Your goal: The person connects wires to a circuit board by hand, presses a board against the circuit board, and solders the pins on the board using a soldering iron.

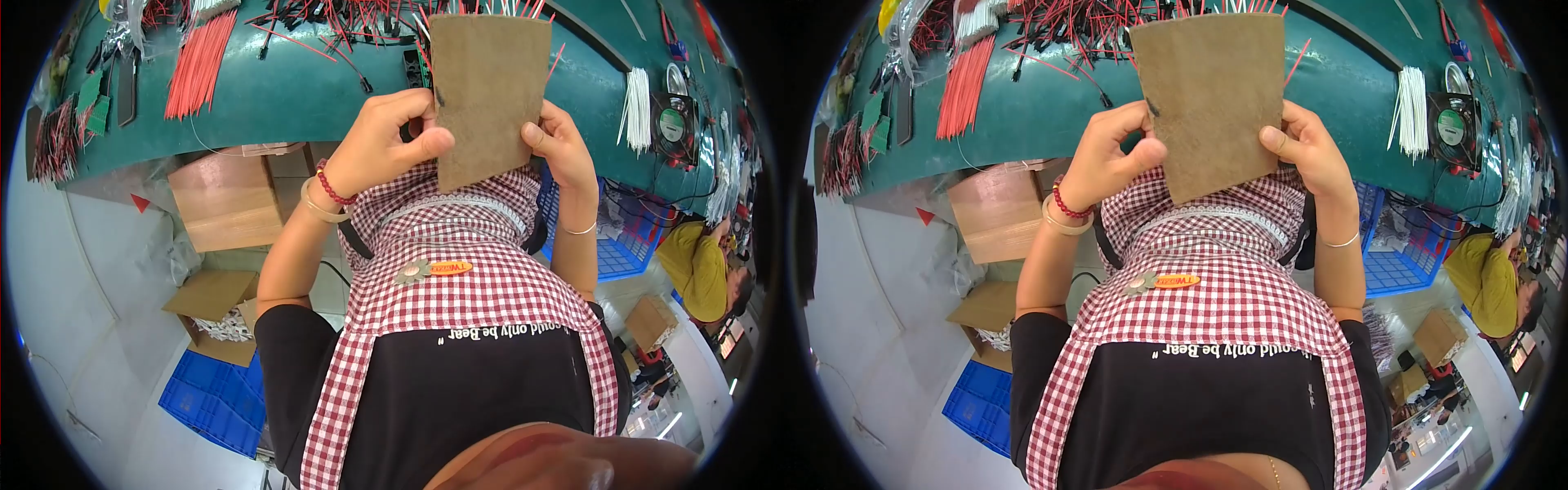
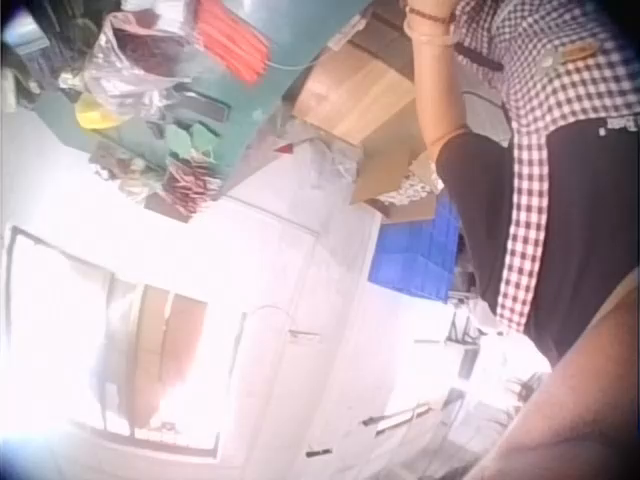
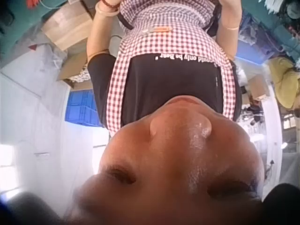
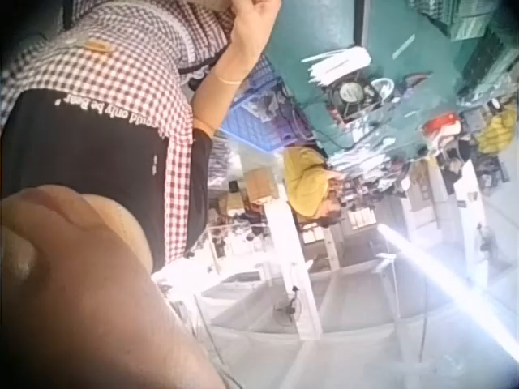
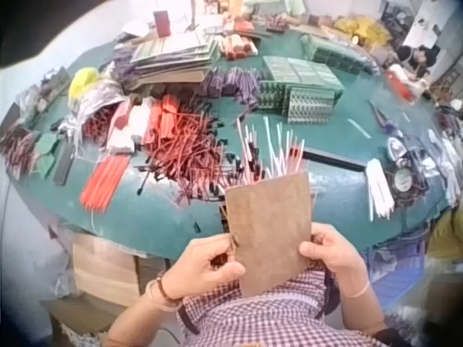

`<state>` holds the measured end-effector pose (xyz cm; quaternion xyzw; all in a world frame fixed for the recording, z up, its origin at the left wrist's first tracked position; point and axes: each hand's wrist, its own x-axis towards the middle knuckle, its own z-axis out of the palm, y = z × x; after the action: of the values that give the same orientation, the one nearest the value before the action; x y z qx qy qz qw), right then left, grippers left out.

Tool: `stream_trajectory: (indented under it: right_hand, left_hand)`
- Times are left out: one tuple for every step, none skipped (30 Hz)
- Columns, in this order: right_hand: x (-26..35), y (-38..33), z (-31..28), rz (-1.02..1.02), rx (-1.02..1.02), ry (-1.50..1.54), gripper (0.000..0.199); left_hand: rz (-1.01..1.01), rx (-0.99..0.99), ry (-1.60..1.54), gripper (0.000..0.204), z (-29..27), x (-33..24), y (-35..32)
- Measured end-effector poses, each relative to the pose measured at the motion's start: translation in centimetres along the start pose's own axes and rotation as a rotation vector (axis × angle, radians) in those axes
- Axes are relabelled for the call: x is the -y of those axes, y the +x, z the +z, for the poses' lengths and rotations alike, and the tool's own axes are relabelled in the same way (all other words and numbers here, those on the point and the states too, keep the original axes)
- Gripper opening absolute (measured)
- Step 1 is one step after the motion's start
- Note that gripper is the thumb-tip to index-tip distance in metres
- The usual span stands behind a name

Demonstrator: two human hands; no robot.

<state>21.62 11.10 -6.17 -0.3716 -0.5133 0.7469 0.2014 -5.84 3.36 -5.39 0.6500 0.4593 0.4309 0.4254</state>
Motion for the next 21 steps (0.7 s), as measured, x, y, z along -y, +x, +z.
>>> stream_trajectory:
  right_hand:
    - [0.2, 0.1, 0.1, 0.003, 0.002, 0.000, 0.046]
    - [0.4, 0.2, 0.1, 0.042, 0.004, 0.013, 0.045]
    - [0.5, 0.2, 0.1, 0.081, 0.005, 0.027, 0.045]
    - [0.4, 0.3, 0.2, 0.081, 0.003, 0.028, 0.045]
    - [0.1, 0.3, 0.3, 0.065, -0.007, 0.056, 0.045]
    - [-0.1, 0.3, 0.4, 0.050, -0.018, 0.084, 0.044]
    - [-0.1, 0.4, 0.5, 0.051, -0.020, 0.087, 0.044]
    - [-0.1, 0.5, 0.6, 0.030, -0.008, 0.062, 0.044]
    - [-0.2, 0.5, 0.6, 0.010, 0.004, 0.038, 0.044]
    - [-0.1, 0.5, 0.7, 0.005, 0.000, 0.039, 0.044]
    - [0.0, 0.4, 0.8, -0.015, 0.006, 0.008, 0.044]
    - [0.1, 0.4, 0.9, -0.035, 0.013, -0.023, 0.044]
    - [0.3, 0.5, 1.0, -0.035, 0.010, -0.021, 0.044]
    - [0.5, 0.6, 1.2, -0.030, 0.000, -0.025, 0.043]
    - [0.7, 0.6, 1.3, -0.026, -0.009, -0.030, 0.042]
    - [1.1, 0.7, 1.4, -0.027, -0.011, -0.028, 0.042]
    - [1.4, 0.7, 1.4, 0.036, -0.034, -0.039, 0.040]
    - [1.6, 0.8, 1.5, 0.099, -0.057, -0.051, 0.039]
    - [1.4, 0.8, 1.5, 0.095, -0.061, -0.048, 0.039]
    - [1.1, 0.9, 1.5, 0.085, -0.091, -0.036, 0.038]
    - [1.0, 0.9, 1.5, 0.074, -0.121, -0.024, 0.037]
  left_hand:
    - [-0.003, -0.002, -0.001, 0.034, 0.1, 0.0, 0.0]
    - [-0.054, -0.049, -0.040, 0.033, 0.2, 0.1, -0.1]
    - [-0.106, -0.096, -0.080, 0.033, 0.3, 0.1, -0.1]
    - [-0.106, -0.094, -0.080, 0.033, 0.4, 0.3, -0.1]
    - [-0.119, -0.113, -0.110, 0.031, 0.4, 0.5, 0.0]
    - [-0.134, -0.131, -0.139, 0.029, 0.4, 0.7, 0.0]
    - [-0.136, -0.128, -0.140, 0.029, 0.5, 0.9, 0.0]
    - [-0.174, -0.137, -0.158, 0.028, 0.5, 1.1, -0.1]
    - [-0.213, -0.146, -0.176, 0.026, 0.5, 1.3, -0.2]
    - [-0.208, -0.141, -0.174, 0.026, 0.6, 1.2, -0.2]
    - [-0.187, -0.175, -0.193, 0.024, 0.9, 1.1, -0.1]
    - [-0.166, -0.209, -0.213, 0.023, 1.1, 1.0, -0.1]
    - [-0.167, -0.205, -0.214, 0.023, 1.2, 1.2, 0.1]
    - [-0.151, -0.224, -0.243, 0.022, 1.3, 1.3, 0.3]
    - [-0.133, -0.244, -0.271, 0.022, 1.3, 1.5, 0.4]
    - [-0.134, -0.241, -0.270, 0.022, 1.3, 1.6, 0.4]
    - [-0.150, -0.232, -0.290, 0.021, 1.2, 1.7, 0.5]
    - [-0.166, -0.223, -0.308, 0.021, 1.2, 1.7, 0.5]
    - [-0.163, -0.218, -0.306, 0.021, 1.2, 1.8, 0.5]
    - [-0.193, -0.208, -0.266, 0.020, 1.1, 1.9, 0.4]
    - [-0.222, -0.198, -0.226, 0.019, 1.1, 1.9, 0.4]
